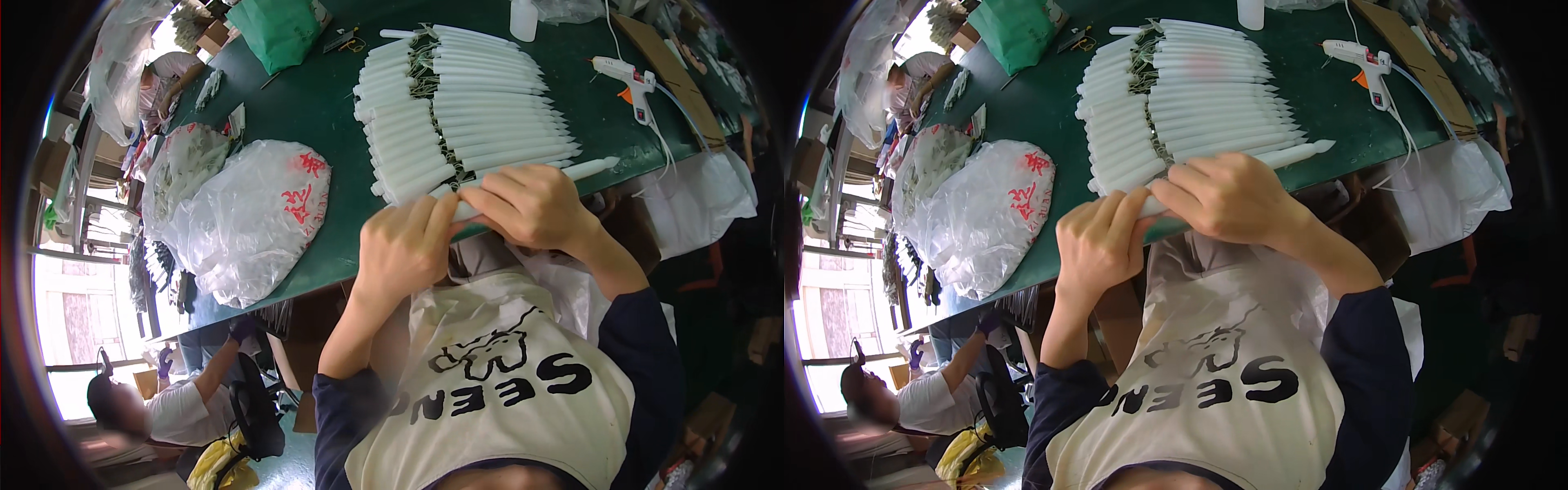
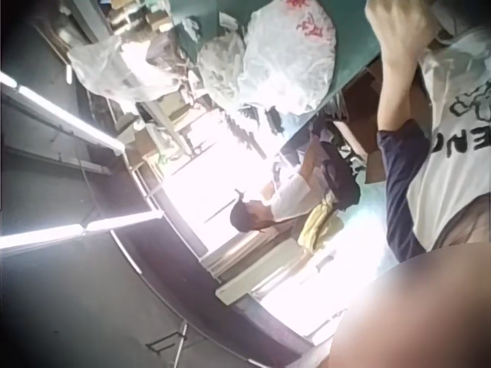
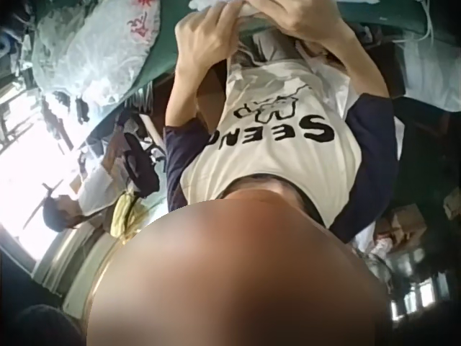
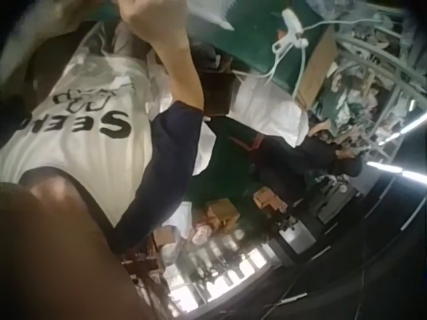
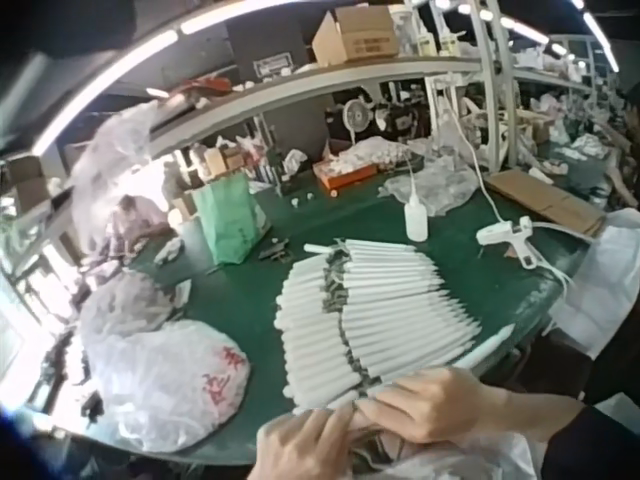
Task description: Assembling decorative fans by applying adhesive to plastic ribs and attaching floral elements at a factory workbench.
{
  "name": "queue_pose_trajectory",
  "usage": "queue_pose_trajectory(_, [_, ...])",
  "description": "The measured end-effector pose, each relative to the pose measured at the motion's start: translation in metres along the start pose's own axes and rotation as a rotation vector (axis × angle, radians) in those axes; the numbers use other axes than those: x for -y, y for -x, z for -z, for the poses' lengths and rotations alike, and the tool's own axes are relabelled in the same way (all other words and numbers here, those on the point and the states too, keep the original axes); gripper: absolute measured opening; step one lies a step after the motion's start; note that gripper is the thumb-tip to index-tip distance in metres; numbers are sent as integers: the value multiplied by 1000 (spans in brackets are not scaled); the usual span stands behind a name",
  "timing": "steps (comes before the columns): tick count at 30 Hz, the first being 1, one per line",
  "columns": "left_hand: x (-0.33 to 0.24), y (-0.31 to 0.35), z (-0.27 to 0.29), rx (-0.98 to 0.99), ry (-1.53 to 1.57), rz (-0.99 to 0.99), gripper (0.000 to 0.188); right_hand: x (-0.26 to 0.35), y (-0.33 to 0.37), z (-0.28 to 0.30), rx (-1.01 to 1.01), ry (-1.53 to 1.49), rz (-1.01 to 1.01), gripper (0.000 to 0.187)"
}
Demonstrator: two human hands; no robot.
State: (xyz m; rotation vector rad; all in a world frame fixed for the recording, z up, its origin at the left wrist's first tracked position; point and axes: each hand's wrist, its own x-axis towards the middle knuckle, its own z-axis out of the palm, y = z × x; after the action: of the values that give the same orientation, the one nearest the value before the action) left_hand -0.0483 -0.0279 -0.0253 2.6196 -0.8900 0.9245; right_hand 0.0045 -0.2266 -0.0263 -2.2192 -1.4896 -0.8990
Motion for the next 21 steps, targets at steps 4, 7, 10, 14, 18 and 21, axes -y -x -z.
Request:
queue_pose_trajectory(4, [5,5,1,-38,13,50,26,-5,-3,-5,-61,4,8,31])
queue_pose_trajectory(7, [3,8,10,18,96,134,30,-7,-2,-7,-78,-9,48,29])
queue_pose_trajectory(10, [3,11,13,75,121,158,29,-6,-1,-9,-50,20,63,28])
queue_pose_trajectory(14, [17,16,12,1,6,167,24,-10,-7,1,-145,20,128,34])
queue_pose_trajectory(18, [48,32,-1,-153,-78,456,21,-17,6,4,-185,-47,-7,43])
queue_pose_trajectory(21, [77,36,-22,-240,-229,642,18,-21,9,5,-133,-3,-84,40])
